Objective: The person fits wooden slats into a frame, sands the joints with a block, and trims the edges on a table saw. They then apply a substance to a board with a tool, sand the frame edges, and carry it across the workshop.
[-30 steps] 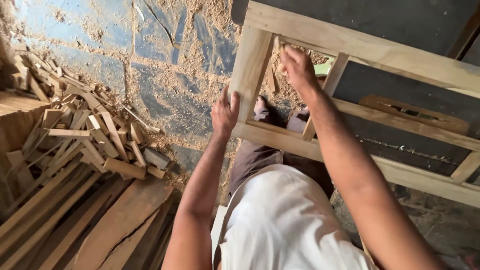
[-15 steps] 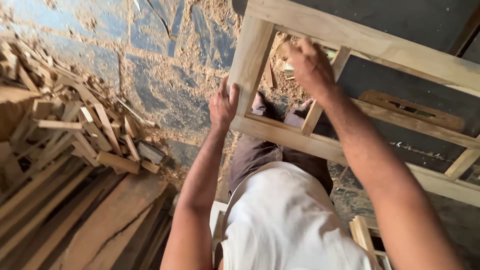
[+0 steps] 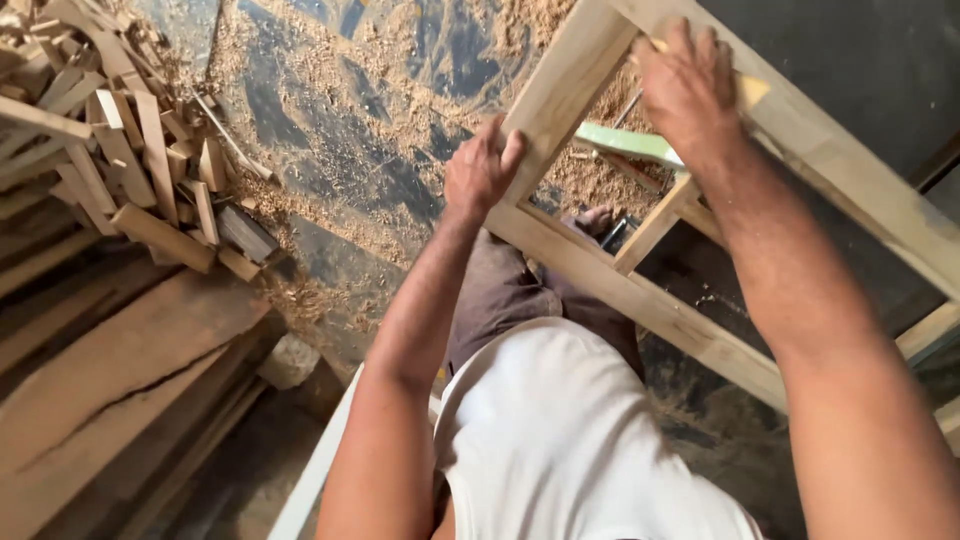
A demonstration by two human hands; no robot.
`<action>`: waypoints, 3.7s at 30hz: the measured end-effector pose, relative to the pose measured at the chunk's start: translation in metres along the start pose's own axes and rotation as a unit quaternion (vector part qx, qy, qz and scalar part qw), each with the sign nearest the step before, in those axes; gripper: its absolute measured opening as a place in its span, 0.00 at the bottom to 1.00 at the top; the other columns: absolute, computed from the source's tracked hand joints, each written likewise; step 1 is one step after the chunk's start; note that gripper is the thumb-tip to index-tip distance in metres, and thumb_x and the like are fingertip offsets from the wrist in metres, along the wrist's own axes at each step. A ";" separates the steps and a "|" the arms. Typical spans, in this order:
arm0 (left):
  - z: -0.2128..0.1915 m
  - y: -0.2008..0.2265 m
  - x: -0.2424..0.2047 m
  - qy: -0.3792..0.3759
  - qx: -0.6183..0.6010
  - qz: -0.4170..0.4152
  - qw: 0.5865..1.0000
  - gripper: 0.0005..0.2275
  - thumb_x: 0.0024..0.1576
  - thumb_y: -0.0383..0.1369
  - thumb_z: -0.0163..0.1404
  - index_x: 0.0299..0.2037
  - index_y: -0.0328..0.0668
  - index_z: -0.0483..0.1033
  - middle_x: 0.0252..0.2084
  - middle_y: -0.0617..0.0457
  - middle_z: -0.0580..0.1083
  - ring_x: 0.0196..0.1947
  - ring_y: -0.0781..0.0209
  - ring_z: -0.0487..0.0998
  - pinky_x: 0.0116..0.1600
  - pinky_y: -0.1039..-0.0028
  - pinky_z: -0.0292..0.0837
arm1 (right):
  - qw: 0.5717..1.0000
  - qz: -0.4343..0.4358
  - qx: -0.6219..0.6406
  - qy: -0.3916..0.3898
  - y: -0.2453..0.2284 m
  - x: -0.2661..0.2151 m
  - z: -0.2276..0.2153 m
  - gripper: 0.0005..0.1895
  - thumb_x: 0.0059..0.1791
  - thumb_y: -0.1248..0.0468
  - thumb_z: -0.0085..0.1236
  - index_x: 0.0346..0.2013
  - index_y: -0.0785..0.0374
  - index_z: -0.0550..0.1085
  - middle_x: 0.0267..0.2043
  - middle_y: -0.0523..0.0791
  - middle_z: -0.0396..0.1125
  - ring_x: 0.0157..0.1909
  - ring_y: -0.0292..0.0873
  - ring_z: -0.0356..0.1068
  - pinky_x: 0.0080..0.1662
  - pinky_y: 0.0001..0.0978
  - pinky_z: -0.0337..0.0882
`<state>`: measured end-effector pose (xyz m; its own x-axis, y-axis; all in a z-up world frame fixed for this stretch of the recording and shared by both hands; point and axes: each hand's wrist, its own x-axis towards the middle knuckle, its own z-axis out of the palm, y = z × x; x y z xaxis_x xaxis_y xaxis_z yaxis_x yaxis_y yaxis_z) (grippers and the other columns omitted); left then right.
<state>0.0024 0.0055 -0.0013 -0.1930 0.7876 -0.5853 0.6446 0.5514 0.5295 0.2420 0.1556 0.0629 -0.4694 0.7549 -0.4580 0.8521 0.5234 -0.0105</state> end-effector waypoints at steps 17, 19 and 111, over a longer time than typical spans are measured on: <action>0.008 -0.012 -0.001 0.044 -0.006 0.063 0.997 0.32 0.61 0.61 0.33 0.67 0.49 0.66 0.40 0.41 0.80 0.40 0.47 0.84 0.46 0.55 0.79 | 0.714 0.259 0.636 0.135 -0.014 -0.023 0.051 0.18 0.58 0.59 0.52 0.61 0.60 0.75 0.55 0.50 0.71 0.34 0.32 0.74 0.31 0.19 0.76; 0.008 -0.009 -0.001 0.053 -0.003 0.077 0.996 0.32 0.62 0.60 0.33 0.68 0.47 0.65 0.40 0.41 0.80 0.40 0.47 0.84 0.45 0.56 0.80 | 0.696 0.255 0.658 0.132 -0.020 -0.011 0.052 0.18 0.57 0.59 0.52 0.62 0.59 0.73 0.59 0.49 0.69 0.33 0.32 0.73 0.30 0.18 0.75; 0.030 -0.038 0.024 0.158 -0.178 0.069 0.969 0.30 0.68 0.54 0.29 0.56 0.38 0.77 0.43 0.44 0.78 0.42 0.55 0.79 0.47 0.62 0.78 | 0.937 -0.243 0.192 0.164 -0.093 -0.077 0.117 0.10 0.57 0.60 0.58 0.31 0.56 0.79 0.24 0.39 0.71 0.29 0.35 0.65 0.37 0.30 0.68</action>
<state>-0.0042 -0.0051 -0.0537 -0.3772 0.8740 -0.3062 0.3959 0.4510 0.7999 0.2258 0.0022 -0.0048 -0.8158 0.5780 -0.0195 0.5103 0.7036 -0.4944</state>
